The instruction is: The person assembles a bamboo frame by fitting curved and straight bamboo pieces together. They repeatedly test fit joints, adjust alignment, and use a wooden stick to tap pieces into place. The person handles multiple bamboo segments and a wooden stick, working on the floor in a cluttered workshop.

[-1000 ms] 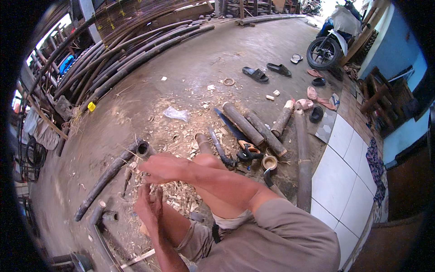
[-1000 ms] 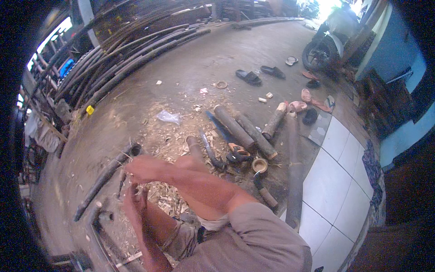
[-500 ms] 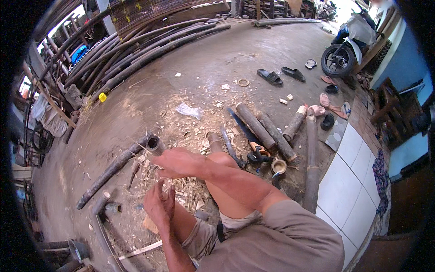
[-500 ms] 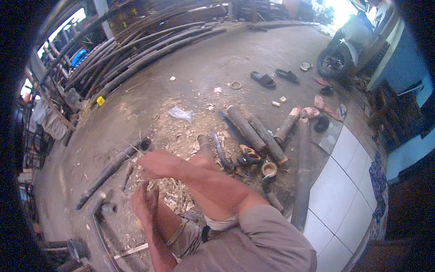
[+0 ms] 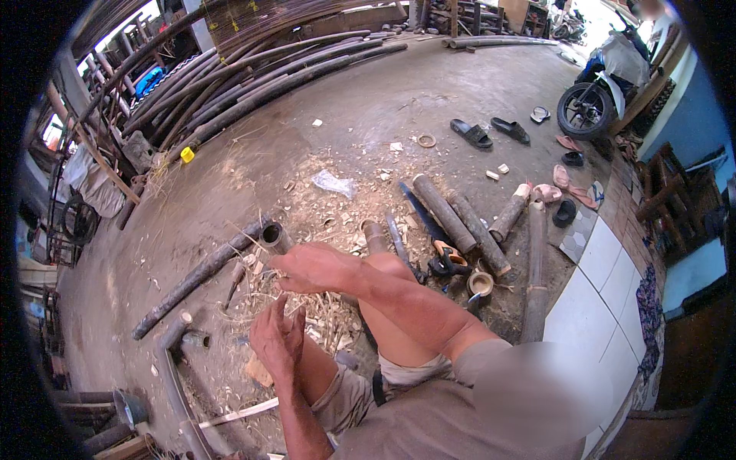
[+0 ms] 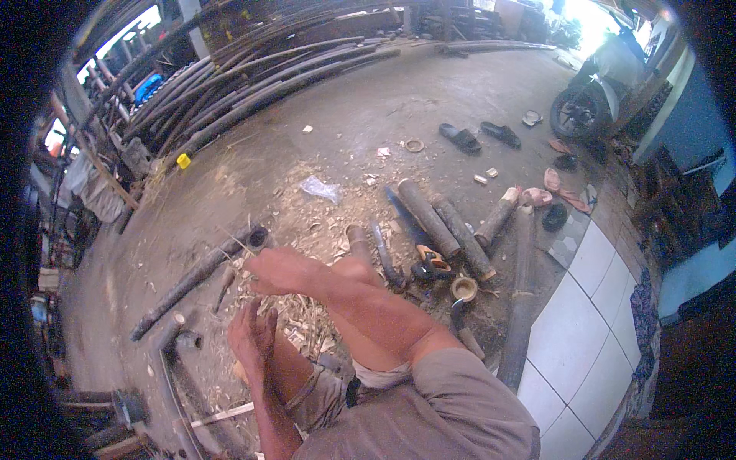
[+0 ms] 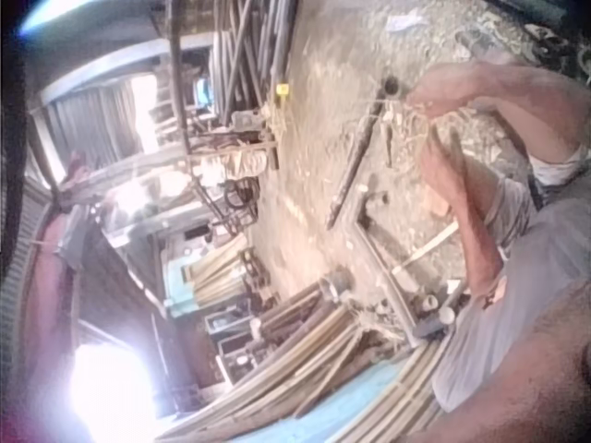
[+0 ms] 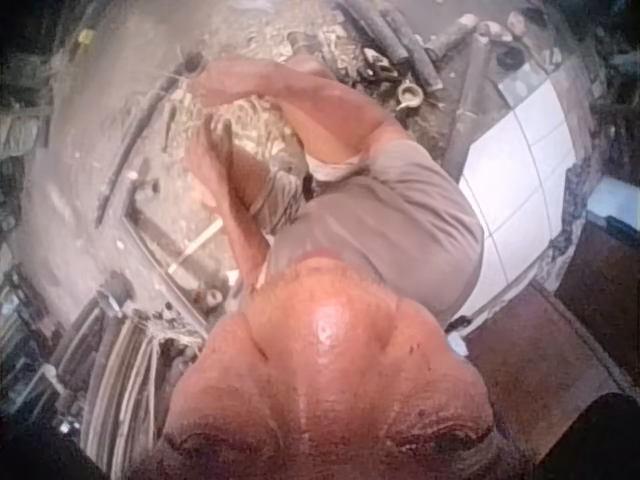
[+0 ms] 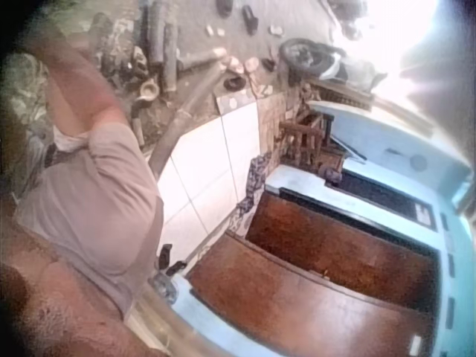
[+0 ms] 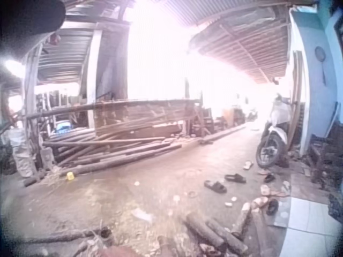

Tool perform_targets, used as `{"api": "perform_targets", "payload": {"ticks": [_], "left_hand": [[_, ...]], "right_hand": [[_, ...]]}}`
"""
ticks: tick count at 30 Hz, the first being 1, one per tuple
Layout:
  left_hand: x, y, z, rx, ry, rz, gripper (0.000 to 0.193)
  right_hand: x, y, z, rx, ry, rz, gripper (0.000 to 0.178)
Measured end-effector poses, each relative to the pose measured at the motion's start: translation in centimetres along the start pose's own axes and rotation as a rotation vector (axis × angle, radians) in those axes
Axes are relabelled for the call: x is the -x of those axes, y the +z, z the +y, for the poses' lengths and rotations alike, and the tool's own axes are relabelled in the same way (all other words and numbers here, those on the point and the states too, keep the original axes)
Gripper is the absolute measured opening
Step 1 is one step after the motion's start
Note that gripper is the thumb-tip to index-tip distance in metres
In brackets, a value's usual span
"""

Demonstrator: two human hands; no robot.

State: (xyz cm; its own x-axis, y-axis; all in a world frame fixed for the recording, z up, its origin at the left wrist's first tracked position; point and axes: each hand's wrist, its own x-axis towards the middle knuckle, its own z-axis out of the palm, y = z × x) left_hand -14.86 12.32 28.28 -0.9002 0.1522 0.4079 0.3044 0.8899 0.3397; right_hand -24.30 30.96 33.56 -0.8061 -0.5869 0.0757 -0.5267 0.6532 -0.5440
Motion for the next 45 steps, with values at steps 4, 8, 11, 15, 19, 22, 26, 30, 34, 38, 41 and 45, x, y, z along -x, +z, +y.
{"api": "perform_targets", "payload": {"ticks": [4, 8, 11, 15, 19, 22, 26, 30, 34, 38, 41, 45], "left_hand": [[0.1, -0.2, 0.3, 0.007, -0.023, -0.006, 0.039], [0.2, -0.4, 0.5, 0.004, -0.017, 0.025, 0.038], [0.4, -0.7, 0.4, 0.001, -0.015, 0.043, 0.038], [0.4, -0.8, 0.1, -0.044, -0.036, 0.009, 0.039], [0.3, -1.0, 0.2, -0.009, -0.019, 0.035, 0.039], [0.3, -1.2, 0.3, -0.008, -0.005, 0.067, 0.04], [0.4, -1.3, 0.1, 0.043, -0.028, 0.041, 0.039], [0.2, -1.1, 0.1, -0.001, -0.007, 0.043, 0.038], [-0.1, -1.4, 0.5, -0.012, -0.017, 0.049, 0.039], [-0.1, -1.7, 0.4, 0.004, -0.035, 0.042, 0.038], [0.2, -1.8, 0.2, 0.017, -0.044, 0.049, 0.038], [0.3, -1.9, 0.1, 0.018, -0.03, 0.065, 0.039]], "right_hand": [[0.1, 0.0, 0.1, 0.01, -0.031, 0.027, 0.04], [0.1, -0.3, -0.1, 0.012, -0.018, 0.005, 0.039], [0.0, -0.6, -0.6, 0.018, -0.001, -0.016, 0.039], [-0.1, 0.3, 0.1, -0.032, -0.022, 0.011, 0.042], [-0.1, -0.6, -0.7, -0.009, 0.026, -0.049, 0.046], [-0.1, -0.5, -0.7, -0.02, 0.03, -0.042, 0.042], [-0.3, 0.0, -0.4, -0.046, -0.014, 0.005, 0.036], [-0.3, -0.4, -0.9, -0.053, 0.018, -0.035, 0.039], [-0.4, -0.1, -0.4, -0.027, 0.006, -0.03, 0.042], [-0.3, -0.5, -0.5, -0.012, 0.002, -0.033, 0.045], [-0.4, -0.5, -0.4, -0.005, 0.023, -0.061, 0.047], [-0.5, -0.4, -0.5, -0.012, 0.016, -0.053, 0.047]]}}
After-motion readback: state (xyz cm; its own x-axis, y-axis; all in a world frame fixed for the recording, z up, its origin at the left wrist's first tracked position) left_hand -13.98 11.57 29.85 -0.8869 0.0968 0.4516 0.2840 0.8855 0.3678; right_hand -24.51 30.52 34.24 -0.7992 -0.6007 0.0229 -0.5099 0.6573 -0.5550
